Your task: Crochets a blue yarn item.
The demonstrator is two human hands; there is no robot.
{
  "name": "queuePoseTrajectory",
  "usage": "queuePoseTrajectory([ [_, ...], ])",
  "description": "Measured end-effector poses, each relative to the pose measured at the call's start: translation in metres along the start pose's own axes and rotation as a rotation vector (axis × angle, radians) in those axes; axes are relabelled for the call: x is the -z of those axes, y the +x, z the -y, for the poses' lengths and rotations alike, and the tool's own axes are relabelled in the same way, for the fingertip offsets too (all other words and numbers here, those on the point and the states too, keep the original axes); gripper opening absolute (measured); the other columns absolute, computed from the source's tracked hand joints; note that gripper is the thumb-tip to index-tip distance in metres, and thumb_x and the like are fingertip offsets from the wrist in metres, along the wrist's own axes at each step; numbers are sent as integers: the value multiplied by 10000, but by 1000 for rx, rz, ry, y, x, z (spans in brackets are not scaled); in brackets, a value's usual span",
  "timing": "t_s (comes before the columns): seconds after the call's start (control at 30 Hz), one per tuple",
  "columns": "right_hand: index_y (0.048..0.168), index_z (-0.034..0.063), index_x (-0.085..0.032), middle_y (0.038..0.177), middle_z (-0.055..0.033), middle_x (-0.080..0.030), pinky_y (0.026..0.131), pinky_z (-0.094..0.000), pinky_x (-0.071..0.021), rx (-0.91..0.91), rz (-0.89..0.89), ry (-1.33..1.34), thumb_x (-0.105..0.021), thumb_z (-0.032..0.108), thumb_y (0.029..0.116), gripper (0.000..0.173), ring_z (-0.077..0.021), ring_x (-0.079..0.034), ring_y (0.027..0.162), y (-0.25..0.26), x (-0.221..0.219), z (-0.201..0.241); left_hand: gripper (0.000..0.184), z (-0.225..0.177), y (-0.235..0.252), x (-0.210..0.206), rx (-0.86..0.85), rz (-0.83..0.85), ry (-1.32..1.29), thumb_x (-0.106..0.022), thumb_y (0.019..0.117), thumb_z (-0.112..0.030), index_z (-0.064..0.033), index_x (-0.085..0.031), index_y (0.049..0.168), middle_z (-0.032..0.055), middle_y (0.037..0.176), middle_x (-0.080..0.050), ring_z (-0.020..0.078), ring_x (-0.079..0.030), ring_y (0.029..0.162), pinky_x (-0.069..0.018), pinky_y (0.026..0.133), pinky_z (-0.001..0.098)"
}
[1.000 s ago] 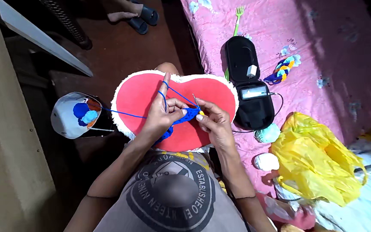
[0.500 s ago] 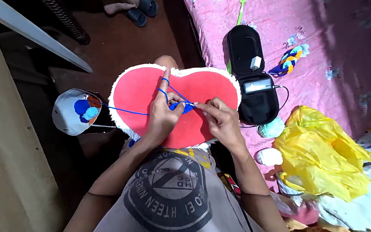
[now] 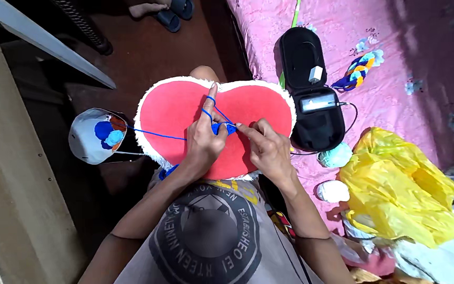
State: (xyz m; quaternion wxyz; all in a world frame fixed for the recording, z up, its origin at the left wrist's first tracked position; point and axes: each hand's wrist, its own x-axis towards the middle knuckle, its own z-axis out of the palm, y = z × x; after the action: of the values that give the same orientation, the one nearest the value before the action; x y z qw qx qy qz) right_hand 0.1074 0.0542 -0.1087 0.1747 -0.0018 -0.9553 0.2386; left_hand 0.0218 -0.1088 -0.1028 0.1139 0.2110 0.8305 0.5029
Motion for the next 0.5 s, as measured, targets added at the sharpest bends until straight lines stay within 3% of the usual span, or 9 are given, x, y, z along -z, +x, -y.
queuePoseTrajectory([
  [0.5,1147,106,-792,875,-129,-631,424,-352,-453,6,-2,-158,-637,-26,809,395,-243,-603,575,0,-5,11,814,6,-2,-8,-110,-57,160,-615,907,7,-106,-251,1626,26,873,-695,136,-642,691,-539,592,331],
])
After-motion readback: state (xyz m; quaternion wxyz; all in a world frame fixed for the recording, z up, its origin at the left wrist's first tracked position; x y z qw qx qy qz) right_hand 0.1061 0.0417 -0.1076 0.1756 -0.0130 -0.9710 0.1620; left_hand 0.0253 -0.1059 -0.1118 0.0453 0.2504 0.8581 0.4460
